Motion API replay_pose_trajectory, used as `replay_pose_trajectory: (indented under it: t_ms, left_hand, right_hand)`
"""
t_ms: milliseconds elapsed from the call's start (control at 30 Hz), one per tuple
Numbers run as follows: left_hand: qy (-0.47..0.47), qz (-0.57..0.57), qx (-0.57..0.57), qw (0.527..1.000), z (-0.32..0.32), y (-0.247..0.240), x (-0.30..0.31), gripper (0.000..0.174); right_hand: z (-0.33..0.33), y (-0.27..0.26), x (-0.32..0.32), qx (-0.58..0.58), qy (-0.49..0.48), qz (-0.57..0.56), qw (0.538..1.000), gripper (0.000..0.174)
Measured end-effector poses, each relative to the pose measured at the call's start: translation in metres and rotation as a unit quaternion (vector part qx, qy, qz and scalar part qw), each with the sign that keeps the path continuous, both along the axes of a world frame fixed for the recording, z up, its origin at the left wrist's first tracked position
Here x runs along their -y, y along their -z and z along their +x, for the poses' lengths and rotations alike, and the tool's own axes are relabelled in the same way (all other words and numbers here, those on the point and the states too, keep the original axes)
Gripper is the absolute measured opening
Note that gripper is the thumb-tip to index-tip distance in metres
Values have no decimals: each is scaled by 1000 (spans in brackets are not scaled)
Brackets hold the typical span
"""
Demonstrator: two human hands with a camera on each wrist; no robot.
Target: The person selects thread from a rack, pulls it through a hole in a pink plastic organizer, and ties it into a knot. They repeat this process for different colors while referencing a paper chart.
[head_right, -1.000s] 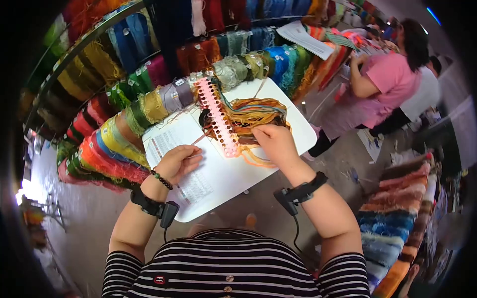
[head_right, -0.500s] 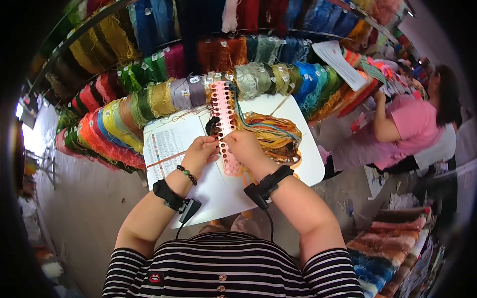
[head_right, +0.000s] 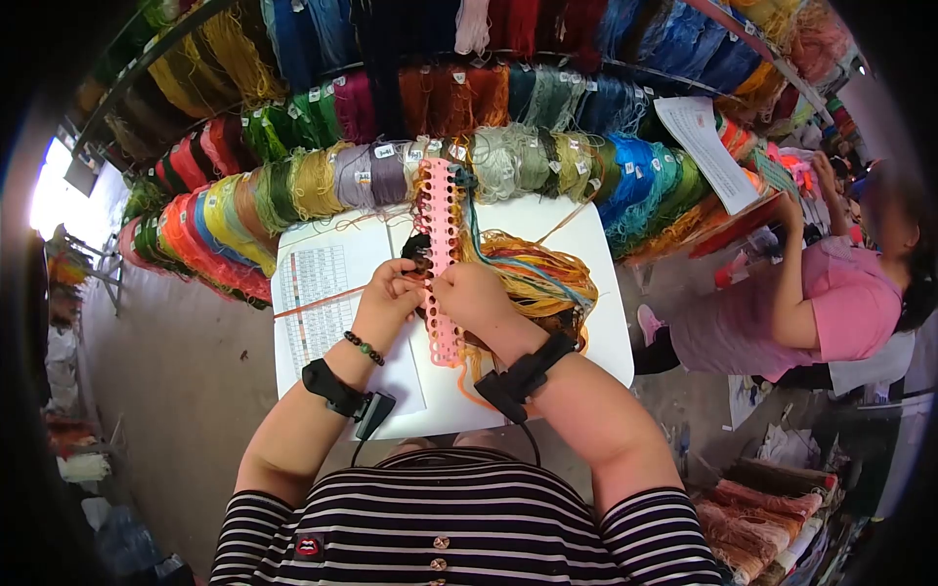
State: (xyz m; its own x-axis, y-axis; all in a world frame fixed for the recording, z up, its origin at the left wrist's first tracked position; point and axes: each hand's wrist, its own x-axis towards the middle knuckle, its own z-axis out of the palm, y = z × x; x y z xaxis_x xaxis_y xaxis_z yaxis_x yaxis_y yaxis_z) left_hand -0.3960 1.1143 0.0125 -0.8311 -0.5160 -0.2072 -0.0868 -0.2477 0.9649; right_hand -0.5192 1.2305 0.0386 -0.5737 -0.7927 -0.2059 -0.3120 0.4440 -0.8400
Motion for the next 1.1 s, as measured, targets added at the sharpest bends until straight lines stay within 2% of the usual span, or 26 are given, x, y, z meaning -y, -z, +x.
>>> replay_pose_trajectory:
  t_ms: [167, 267, 367, 433, 533, 567, 667, 867, 967, 1067, 1100]
  left_hand:
    - [5, -56, 35, 998, -3, 3, 1, 42]
    - [-2, -111, 49, 993, -4, 2, -1, 43]
    - [0, -160, 46, 986, 2, 6, 3, 40]
    - [8, -215, 57, 975, 11, 8, 12, 36]
    - [16, -106, 26, 994, 23, -13, 16, 35]
    - [21, -27, 48, 998, 26, -30, 13, 33]
    - [-32, 171, -27, 984, 16, -35, 2, 32]
    - [-7, 1, -45, 999, 10, -14, 10, 31]
    - [13, 101, -69, 992, 7, -16, 6, 28]
    - [38, 117, -48, 991, 3, -9, 6, 27]
    - [57, 55, -8, 997, 4, -9, 9, 28]
  right_hand:
    - [-1, 2, 0, -58, -12, -12, 998, 27]
    - [1, -6, -1, -51, -15, 11, 999, 28]
    - [-1, 2, -3, 97, -16, -13, 995, 24]
    - [-1, 8, -7, 136, -1, -25, 990, 19]
    - [-5, 17, -8, 174, 0, -35, 984, 13]
    - [-6, 20, -8, 184, -2, -37, 982, 12]
    - [-2, 14, -9, 177, 17, -34, 984, 14]
    - [-5, 19, -9, 198, 12, -20, 980, 17]
    - [-2, 12, -8, 193, 19, -10, 981, 18]
    - [-4, 29, -10, 227, 27, -73, 971, 13]
    - [-4, 28, -10, 226, 29, -67, 971, 11]
